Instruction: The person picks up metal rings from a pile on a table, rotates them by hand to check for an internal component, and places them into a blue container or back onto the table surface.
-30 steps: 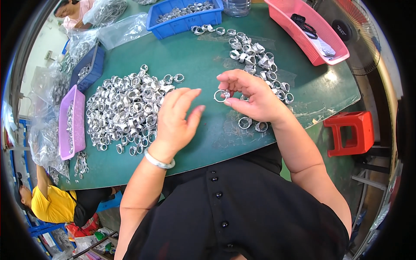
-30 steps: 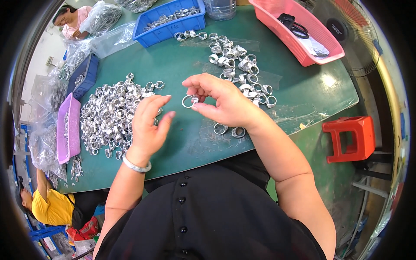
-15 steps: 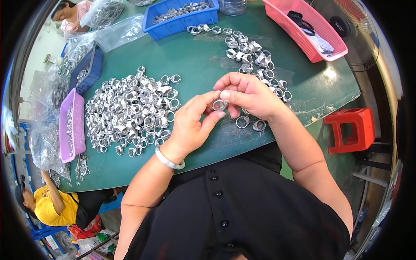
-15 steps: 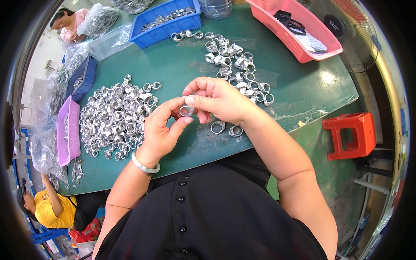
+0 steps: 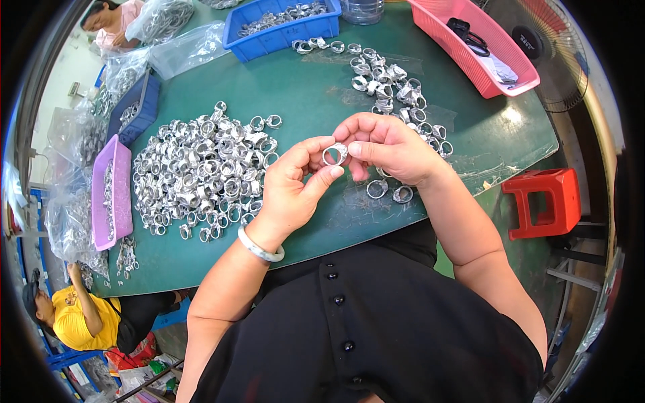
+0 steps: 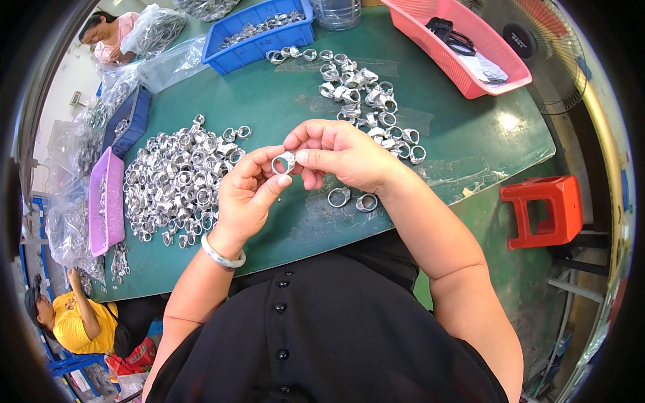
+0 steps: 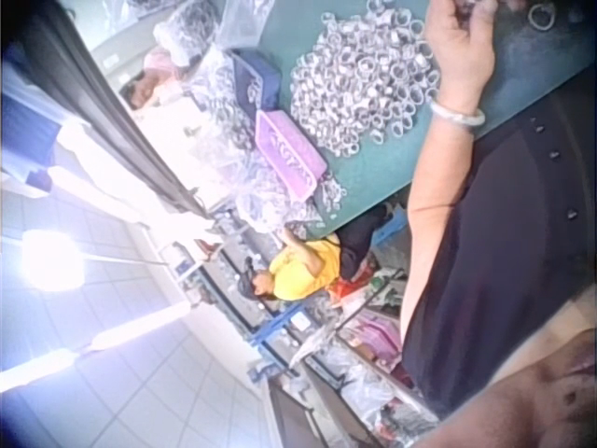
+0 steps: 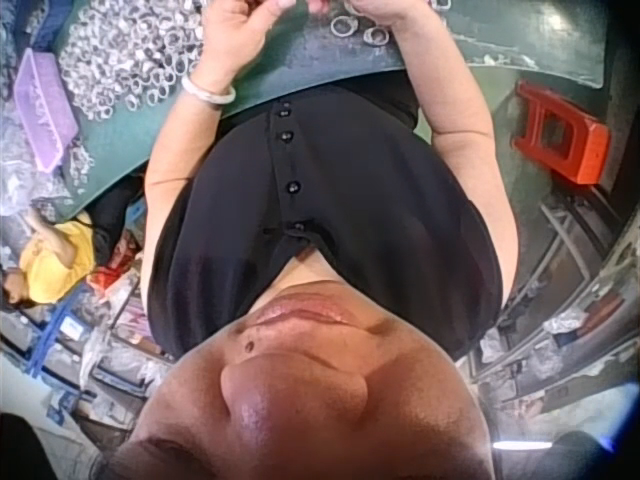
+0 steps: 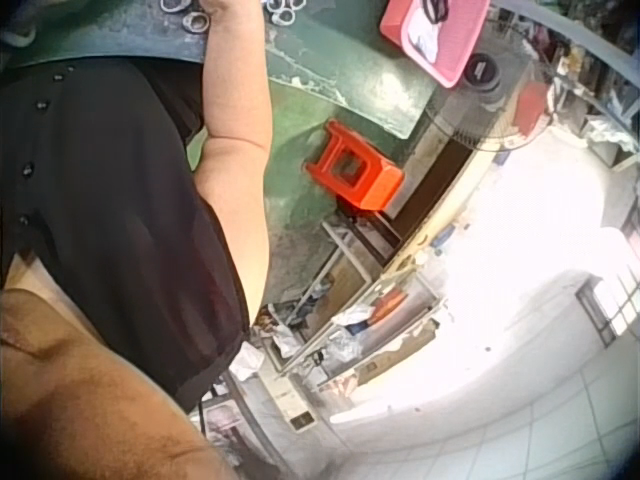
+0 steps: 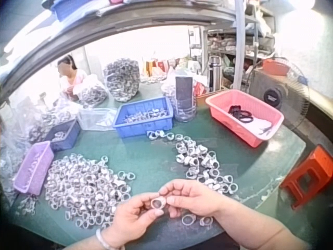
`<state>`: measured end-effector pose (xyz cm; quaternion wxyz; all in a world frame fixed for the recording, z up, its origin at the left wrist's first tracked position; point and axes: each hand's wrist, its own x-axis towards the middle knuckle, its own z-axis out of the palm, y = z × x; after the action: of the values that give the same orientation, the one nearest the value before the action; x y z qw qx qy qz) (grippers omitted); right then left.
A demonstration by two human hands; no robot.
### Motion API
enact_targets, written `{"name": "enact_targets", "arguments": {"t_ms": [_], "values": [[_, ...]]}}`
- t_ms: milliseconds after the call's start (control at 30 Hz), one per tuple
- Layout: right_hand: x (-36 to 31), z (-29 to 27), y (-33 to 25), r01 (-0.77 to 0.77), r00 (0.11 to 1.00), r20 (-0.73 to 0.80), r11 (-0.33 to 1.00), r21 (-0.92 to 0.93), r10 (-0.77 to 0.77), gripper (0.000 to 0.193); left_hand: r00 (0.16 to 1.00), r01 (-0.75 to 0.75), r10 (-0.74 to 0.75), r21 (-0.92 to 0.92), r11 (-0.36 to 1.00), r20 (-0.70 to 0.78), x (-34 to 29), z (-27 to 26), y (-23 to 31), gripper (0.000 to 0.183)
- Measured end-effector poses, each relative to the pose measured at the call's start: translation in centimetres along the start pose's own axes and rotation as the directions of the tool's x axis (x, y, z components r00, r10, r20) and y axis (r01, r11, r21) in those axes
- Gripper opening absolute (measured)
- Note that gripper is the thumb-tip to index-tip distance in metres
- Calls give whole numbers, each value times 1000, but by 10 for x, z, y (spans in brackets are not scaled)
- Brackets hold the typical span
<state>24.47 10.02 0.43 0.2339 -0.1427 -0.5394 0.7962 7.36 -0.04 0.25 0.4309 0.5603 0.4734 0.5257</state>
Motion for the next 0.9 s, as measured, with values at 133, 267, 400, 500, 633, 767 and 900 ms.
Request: {"name": "enact_targets", "arguments": {"t_ms": [133,267,400,500,633,767,900], "values": [[0,0,-1,0,1000,-11,1000,-22,0,19,1000,19,-19,-65,998,11,0,0,1,39],[0,0,-1,0,1000,-11,1000,-22,0,19,1000,19,-18,-72,997,14,0,0,0,39],[0,0,-2,-5,1000,-17,1000,-24,4,19,999,32,-32,-75,997,12,0,1,2,38],[0,0,-1,-7,1000,-16,1000,-26,7,19,1000,31,-31,-82,996,5,0,0,-1,37],[0,0,-1,-15,1000,-14,1000,-20,14,18,1000,8,-10,-95,995,-26,0,1,-2,35],[-1,0,-1,-15,1000,-15,999,-36,15,18,998,55,-58,-116,992,-16,0,1,2,34],[-1,4,-3,-19,1000,-19,998,-68,18,18,999,23,-28,-135,991,-39,-1,2,0,35]]}}
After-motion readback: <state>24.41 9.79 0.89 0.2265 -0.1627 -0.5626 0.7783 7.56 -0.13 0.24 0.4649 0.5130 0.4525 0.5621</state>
